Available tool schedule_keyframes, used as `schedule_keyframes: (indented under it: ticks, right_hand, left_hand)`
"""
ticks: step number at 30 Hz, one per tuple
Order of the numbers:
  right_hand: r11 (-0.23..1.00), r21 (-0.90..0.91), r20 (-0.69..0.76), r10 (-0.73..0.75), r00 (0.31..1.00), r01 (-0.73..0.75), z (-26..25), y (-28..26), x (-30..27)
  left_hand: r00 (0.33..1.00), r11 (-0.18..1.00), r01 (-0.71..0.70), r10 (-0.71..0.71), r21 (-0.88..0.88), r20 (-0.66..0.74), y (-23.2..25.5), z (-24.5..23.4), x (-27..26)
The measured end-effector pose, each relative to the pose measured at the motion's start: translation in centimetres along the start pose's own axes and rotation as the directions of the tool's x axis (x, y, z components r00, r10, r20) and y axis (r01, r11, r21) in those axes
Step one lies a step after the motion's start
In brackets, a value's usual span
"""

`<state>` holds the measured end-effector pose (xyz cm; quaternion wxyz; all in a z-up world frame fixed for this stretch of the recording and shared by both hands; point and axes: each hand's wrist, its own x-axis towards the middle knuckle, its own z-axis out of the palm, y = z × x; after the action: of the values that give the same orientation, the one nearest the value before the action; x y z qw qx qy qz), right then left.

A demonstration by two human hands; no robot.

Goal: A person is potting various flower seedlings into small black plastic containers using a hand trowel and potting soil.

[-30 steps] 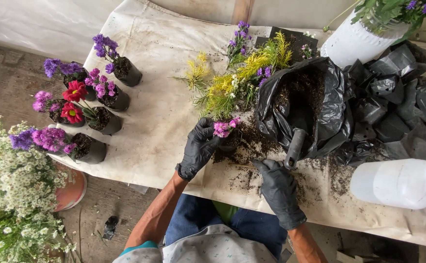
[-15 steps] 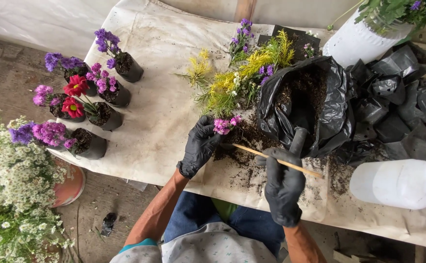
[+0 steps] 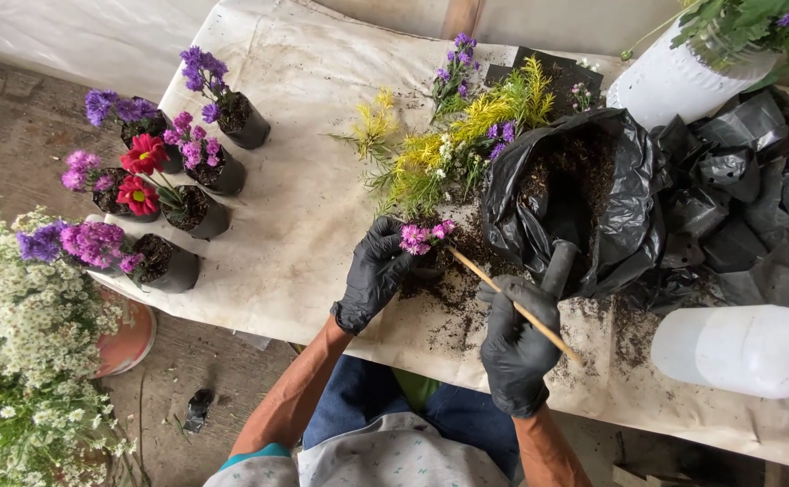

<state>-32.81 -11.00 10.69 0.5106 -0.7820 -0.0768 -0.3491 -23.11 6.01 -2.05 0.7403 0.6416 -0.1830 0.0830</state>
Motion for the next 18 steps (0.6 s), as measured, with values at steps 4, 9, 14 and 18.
schedule_keyframes:
  ticks: [4, 9, 14, 18]
  right_hand:
    - [0.985, -0.119, 0.032, -0.124, 0.992, 0.127, 0.4, 1.7, -1.2]
    - [0.966, -0.181, 0.108, -0.165, 0.98, 0.183, 1.4, 1.4, -1.8]
    - [0.964, -0.169, 0.081, -0.192, 0.978, 0.204, 0.6, 1.1, -1.6]
    - [0.949, -0.223, 0.109, -0.204, 0.973, 0.224, -0.4, 1.2, -2.9]
  left_hand:
    - [1.0, 1.0, 0.008, -0.008, 0.029, 0.003, -0.6, 0.1, -0.5]
    - [0.999, 0.997, 0.026, -0.023, 0.069, -0.036, -3.5, 0.0, -1.6]
    - [0.997, 0.995, 0.077, -0.075, 0.059, -0.032, -1.5, 0.3, -0.8]
    - [0.998, 0.992, 0.037, -0.032, 0.125, -0.048, -1.8, 0.3, -0.7]
